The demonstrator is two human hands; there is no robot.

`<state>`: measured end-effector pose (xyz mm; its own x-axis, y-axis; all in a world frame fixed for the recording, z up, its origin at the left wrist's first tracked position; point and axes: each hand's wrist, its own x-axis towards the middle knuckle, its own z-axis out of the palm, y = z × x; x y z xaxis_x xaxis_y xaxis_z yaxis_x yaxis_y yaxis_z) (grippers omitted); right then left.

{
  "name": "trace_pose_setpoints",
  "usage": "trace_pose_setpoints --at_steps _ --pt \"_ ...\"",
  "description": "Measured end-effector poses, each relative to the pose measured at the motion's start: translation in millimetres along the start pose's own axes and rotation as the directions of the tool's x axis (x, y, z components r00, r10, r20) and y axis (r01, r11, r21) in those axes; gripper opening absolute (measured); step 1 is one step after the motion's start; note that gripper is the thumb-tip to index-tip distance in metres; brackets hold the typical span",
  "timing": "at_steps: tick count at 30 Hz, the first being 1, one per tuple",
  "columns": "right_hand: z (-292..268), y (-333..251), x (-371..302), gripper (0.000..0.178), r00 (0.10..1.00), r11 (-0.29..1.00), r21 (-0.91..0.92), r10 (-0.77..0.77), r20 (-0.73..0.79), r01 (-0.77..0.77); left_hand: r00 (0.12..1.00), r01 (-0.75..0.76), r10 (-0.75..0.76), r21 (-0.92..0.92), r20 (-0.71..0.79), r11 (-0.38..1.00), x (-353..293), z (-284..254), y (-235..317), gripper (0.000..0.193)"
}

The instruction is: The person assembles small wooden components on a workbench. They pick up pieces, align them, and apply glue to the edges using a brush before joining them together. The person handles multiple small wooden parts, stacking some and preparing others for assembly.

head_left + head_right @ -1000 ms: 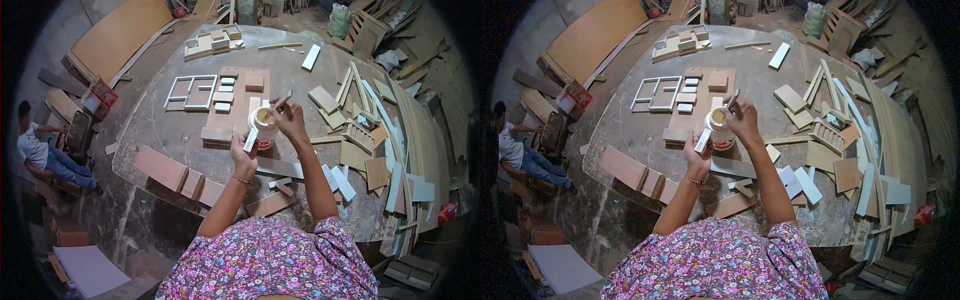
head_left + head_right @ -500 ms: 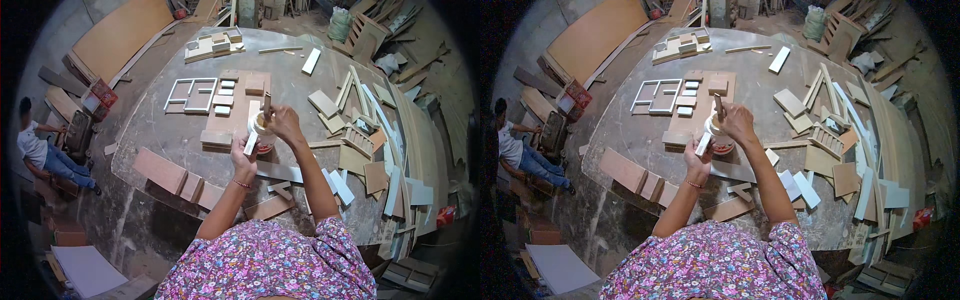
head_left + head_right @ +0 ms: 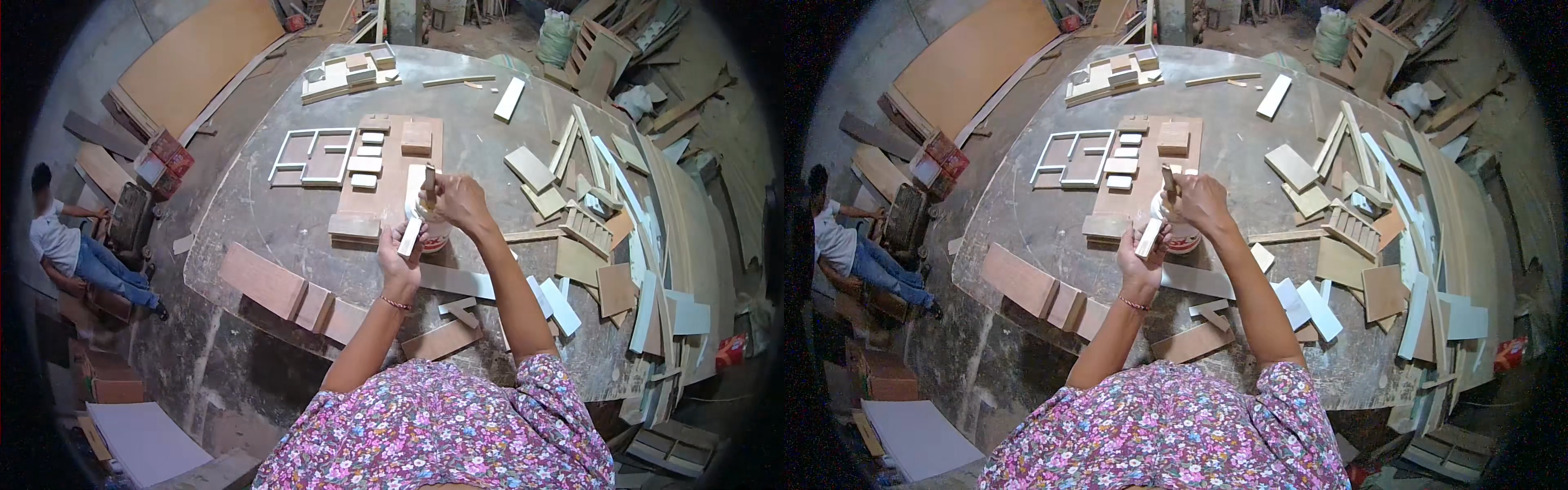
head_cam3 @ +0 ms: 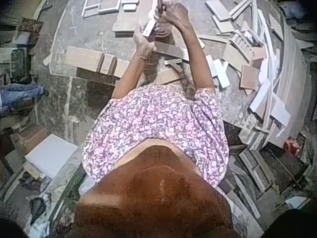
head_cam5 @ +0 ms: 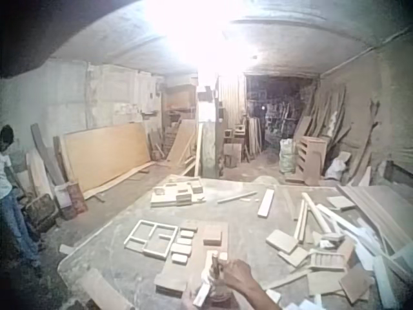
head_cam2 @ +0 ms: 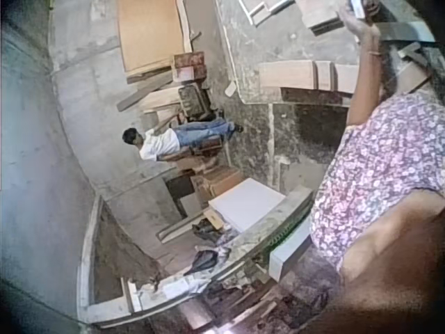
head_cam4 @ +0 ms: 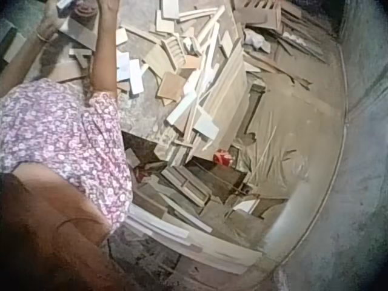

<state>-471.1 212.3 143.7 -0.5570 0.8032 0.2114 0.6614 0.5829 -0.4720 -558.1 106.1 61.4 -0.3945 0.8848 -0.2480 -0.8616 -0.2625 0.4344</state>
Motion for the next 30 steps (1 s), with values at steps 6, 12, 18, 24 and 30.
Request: trace_pose_setpoints --at_steps 6,12,18,24,30 --pt "2 2 -1 0.023 0.995 0.995 -0.033 -0.094 -0.035 0.093 0.998 -0.012 0.011 -0.012 -0.065 1.000 -4 10 1 0.055" --pt "2 2 -5 0.024 0.995 0.999 -0.042 -0.036 -0.096 0.032 0.999 -0.008 0.009 0.027 -0.044 1.000 -5 9 2 0.054" --pt "5 4 -10 0.024 0.991 0.997 0.047 -0.059 -0.117 0.065 0.997 -0.015 0.015 -0.009 -0.076 1.000 -3 5 -2 0.051" --pt "1 -3 -11 0.021 0.996 1.000 -0.016 -0.008 -0.084 0.007 0.998 0.000 0.001 0.015 -0.055 1.000 -2 1 1 0.048" --pt "-3 2 -10 0.019 0.997 0.999 0.051 0.017 -0.079 -0.013 0.996 -0.004 0.004 -0.006 -0.092 1.000 -2 6 0 0.048"
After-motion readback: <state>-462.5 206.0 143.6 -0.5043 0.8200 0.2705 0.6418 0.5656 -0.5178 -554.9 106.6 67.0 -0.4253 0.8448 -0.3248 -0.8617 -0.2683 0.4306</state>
